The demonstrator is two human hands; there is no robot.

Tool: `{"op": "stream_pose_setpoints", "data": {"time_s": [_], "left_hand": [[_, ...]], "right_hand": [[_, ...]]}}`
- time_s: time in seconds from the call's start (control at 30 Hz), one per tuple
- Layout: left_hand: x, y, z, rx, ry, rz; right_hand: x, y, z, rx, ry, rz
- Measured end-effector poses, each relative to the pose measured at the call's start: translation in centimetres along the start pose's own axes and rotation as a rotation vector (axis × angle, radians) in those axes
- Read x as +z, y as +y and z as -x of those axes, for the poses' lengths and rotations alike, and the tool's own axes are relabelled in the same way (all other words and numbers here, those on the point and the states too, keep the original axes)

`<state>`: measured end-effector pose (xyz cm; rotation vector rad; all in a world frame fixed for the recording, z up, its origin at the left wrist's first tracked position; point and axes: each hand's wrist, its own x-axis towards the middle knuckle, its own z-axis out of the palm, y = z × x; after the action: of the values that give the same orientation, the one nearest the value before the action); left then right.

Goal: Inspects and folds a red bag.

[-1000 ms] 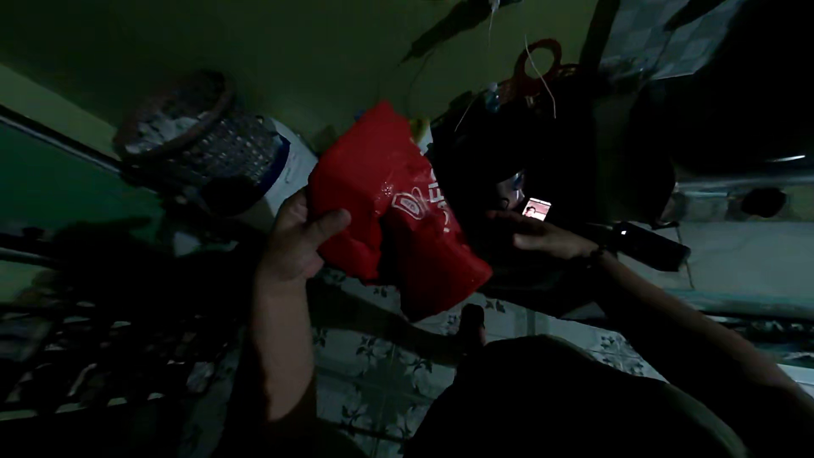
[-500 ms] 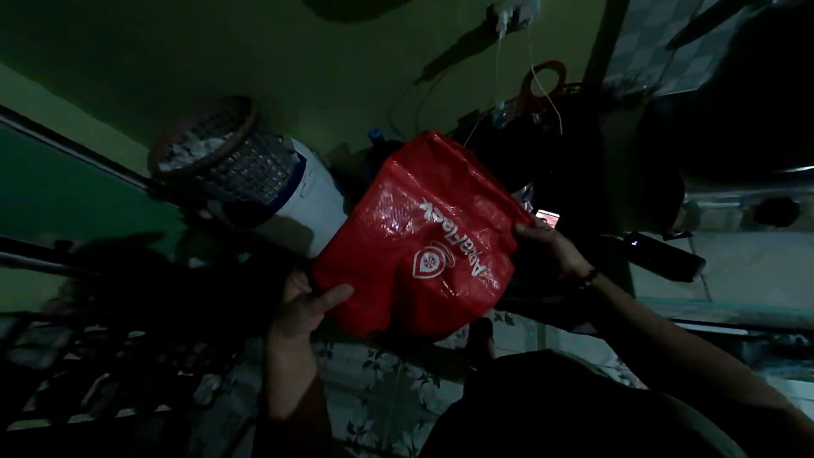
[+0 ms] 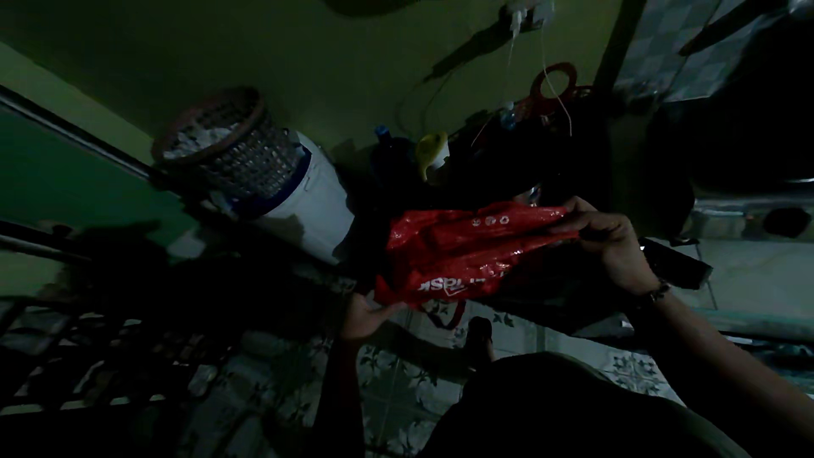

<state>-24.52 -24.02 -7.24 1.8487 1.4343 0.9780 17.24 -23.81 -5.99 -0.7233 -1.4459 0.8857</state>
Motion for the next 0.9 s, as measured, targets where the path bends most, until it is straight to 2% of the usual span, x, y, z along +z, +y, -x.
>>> {"op": "stream_pose_setpoints", "data": {"time_s": [0.07, 0.13, 0.23, 0.33, 0.4, 0.5, 0.6, 0.7, 0.8, 0.9], "left_hand": [[0.8, 1.8, 0.4, 0.168, 0.049, 0.119], [1.3, 4.6, 0.5, 0.284, 0.026, 0.195], [1.8, 7.8, 0.5, 0.373, -0.010, 0.152], [2.1, 8.7, -0.3, 0.457, 0.014, 0.076], [2.1, 9.0, -0.8, 0.508, -0.036, 0.042], [2.4, 9.9, -1.0, 0.521, -0.143, 0.075], [2.7, 10.1, -1.3, 0.460, -0.198, 0.164], [3.4, 10.2, -1.2, 0.422, -0.162, 0.236], [3.8, 10.3, -1.0, 0.452, -0.130, 0.178], [4.2, 11.1, -0.4, 0.279, -0.019, 0.183]], "right_hand": [[0.3, -0.2, 0.7, 0.012, 0.000, 0.006], [0.5, -0.2, 1.4, 0.016, -0.006, 0.008], [0.4, -0.4, 2.1, 0.017, -0.018, 0.005], [-0.1, -0.9, 2.7, 0.025, -0.030, 0.011], [-0.6, -0.9, 3.1, 0.017, -0.050, 0.011], [-1.4, -0.6, 4.0, 0.007, -0.066, 0.014], [-1.9, -0.5, 4.8, 0.004, -0.079, 0.050], [-2.4, -0.2, 5.5, 0.015, -0.086, 0.074], [-2.8, 0.1, 6.0, 0.024, -0.065, 0.102], [-3.2, 0.1, 6.2, 0.035, -0.080, 0.112]]}}
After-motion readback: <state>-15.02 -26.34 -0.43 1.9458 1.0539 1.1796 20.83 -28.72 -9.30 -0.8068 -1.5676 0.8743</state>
